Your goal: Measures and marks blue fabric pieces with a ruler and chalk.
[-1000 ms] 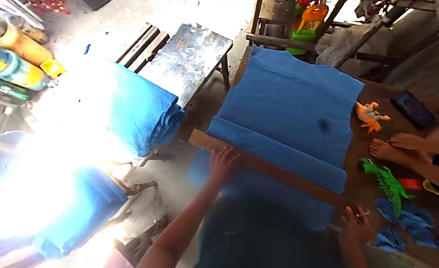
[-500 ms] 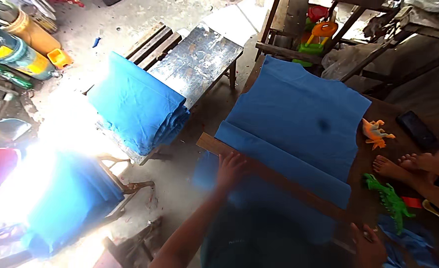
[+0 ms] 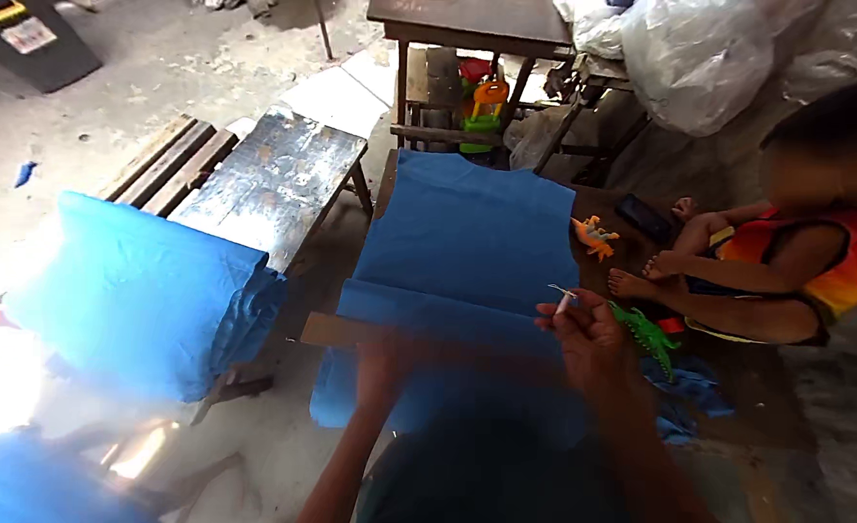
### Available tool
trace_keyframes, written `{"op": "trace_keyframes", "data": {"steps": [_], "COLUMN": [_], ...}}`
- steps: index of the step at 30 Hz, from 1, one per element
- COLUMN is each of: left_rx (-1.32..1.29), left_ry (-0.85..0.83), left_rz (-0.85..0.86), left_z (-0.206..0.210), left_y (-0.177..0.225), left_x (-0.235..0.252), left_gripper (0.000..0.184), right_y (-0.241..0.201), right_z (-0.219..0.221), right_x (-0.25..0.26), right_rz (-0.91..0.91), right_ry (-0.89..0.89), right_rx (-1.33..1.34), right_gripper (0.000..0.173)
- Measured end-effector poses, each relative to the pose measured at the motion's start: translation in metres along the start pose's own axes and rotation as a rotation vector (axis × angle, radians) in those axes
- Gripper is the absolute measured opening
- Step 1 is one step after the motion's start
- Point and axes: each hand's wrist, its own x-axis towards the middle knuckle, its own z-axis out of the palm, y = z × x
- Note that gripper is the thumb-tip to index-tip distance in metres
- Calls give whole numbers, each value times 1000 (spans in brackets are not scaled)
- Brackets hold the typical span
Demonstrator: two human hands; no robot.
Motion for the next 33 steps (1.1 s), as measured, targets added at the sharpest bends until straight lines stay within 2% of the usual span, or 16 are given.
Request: {"op": "trace_keyframes", "data": {"steps": [4,6,10,11,13,15,21,27,31,33], "left_rx": [-347,-485,-651,-694,-778,-800,-768,-735,-700,-804], "left_ry": [214,267,119,90,111,144,262,193,110,91], "left_rz": [253,405,598,621,645,639,594,596,334,302], "left_z": [-48,-70,-101,-102,-98,-93,-81,-85,-97,-103], "left_y": [80,123,177,183,190,193,194,189,178,182], "left_x": [19,26,36,38,39,35,18,12,14,12], "left_gripper": [27,22,36,35,16,8,8,11,24,25], "right_y": [-16,-23,-38,-41,-46,-48,-43,-42,-37,-37], "right_z": [27,38,52,54,54,51,54,52,56,61], "right_x": [3,0,-8,-10,-13,-17,-24,-33,-33,-35], "right_rz": [-107,-176,-395,-442,-495,-516,-554,-510,-477,-454], "right_ry": [-74,-66,-14,1,21,42,180,152,128,131], "right_rx": [31,-18,-208,-238,-263,-283,-319,-330,-333,-332], "right_gripper": [22,19,15,13,11,10,8,13,12,12]}}
